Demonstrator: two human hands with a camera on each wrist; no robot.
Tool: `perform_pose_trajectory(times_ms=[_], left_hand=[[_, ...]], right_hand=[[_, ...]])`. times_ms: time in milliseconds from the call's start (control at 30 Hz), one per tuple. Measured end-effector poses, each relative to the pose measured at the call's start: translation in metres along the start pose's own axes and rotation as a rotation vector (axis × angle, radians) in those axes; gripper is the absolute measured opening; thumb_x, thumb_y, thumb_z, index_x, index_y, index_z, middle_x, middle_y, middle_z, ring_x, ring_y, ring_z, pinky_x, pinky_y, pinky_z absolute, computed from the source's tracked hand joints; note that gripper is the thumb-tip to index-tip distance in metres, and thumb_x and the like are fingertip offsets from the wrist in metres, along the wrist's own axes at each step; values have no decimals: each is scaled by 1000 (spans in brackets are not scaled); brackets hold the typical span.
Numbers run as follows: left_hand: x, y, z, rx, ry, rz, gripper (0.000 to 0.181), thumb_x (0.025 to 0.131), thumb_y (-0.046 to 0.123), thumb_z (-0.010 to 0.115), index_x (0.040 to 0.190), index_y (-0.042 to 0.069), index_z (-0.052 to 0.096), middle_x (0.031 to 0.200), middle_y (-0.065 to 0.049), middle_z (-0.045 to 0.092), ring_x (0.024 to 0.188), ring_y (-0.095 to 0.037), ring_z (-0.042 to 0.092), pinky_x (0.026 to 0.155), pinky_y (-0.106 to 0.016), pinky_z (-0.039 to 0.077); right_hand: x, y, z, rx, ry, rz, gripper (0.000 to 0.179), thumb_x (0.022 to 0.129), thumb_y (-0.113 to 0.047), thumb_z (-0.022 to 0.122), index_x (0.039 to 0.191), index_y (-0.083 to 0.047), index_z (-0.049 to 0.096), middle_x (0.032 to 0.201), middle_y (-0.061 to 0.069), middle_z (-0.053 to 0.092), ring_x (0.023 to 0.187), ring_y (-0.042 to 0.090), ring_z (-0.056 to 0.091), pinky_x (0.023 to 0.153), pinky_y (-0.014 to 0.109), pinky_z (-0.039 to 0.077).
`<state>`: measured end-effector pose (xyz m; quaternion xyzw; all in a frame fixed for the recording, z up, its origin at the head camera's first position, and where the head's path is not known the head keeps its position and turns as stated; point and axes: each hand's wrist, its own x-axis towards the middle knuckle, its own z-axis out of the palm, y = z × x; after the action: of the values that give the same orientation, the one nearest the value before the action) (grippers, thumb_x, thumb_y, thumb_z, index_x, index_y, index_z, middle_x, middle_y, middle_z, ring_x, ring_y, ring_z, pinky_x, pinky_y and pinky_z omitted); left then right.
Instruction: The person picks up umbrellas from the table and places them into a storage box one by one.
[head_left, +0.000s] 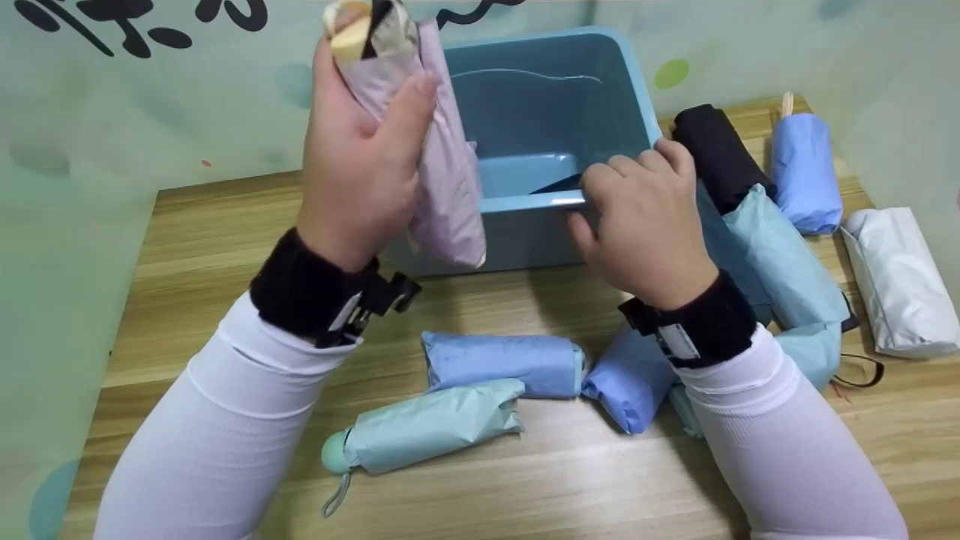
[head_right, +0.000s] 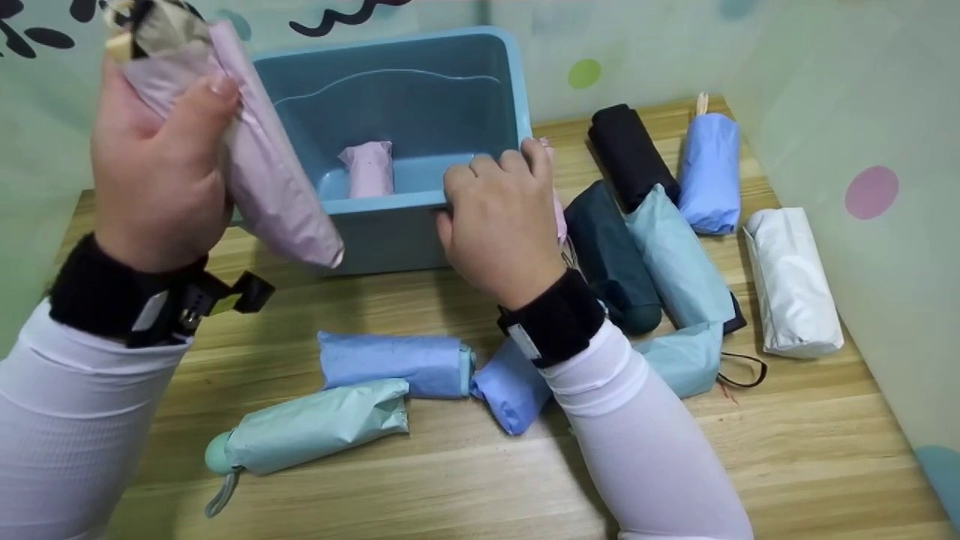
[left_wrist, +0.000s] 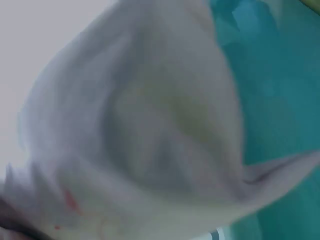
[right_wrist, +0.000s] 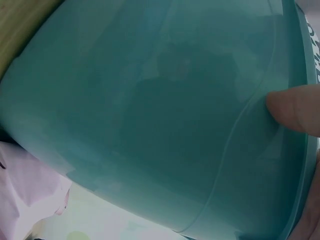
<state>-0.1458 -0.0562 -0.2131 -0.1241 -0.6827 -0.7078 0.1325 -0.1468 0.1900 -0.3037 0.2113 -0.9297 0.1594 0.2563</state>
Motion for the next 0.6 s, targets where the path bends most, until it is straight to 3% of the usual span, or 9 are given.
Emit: perform_pose_trajectory(times_ms=[100,233,400,600], left_hand=[[6,-1,3,8,26,40,57,105,5,57,154,3,28,115,-12,58,100,-29,65,91,-42,61],[11,-1,6,46,47,19,59,105,7,56,155,3,25,115,-10,56,99,-24,63,91,-38,60],[15,-1,8,147,37,-4,62,104,12,60,156,5,25,113,-8,55,99,-21,62,89,-36,60],[14,-8,11,220,8,-4,77,97,9,68,158,5,22,122,-8,54,109,-21,62,95,-33,59]], right_hand=[[0,0,0,2,-5,5,21,91,-17,69,81,0,62,74,18,59,78,40,51,112,63,32],[0,0,1,0,-14,4,22,91,-19,68,81,0,62,74,18,59,78,41,51,113,64,32],[0,0,0,-3,-16,9,22,91,-19,69,83,0,63,77,18,62,80,41,52,113,64,31],[0,0,-1,-5,-34,19,23,92,-20,69,83,0,63,77,18,62,81,41,52,114,64,30]])
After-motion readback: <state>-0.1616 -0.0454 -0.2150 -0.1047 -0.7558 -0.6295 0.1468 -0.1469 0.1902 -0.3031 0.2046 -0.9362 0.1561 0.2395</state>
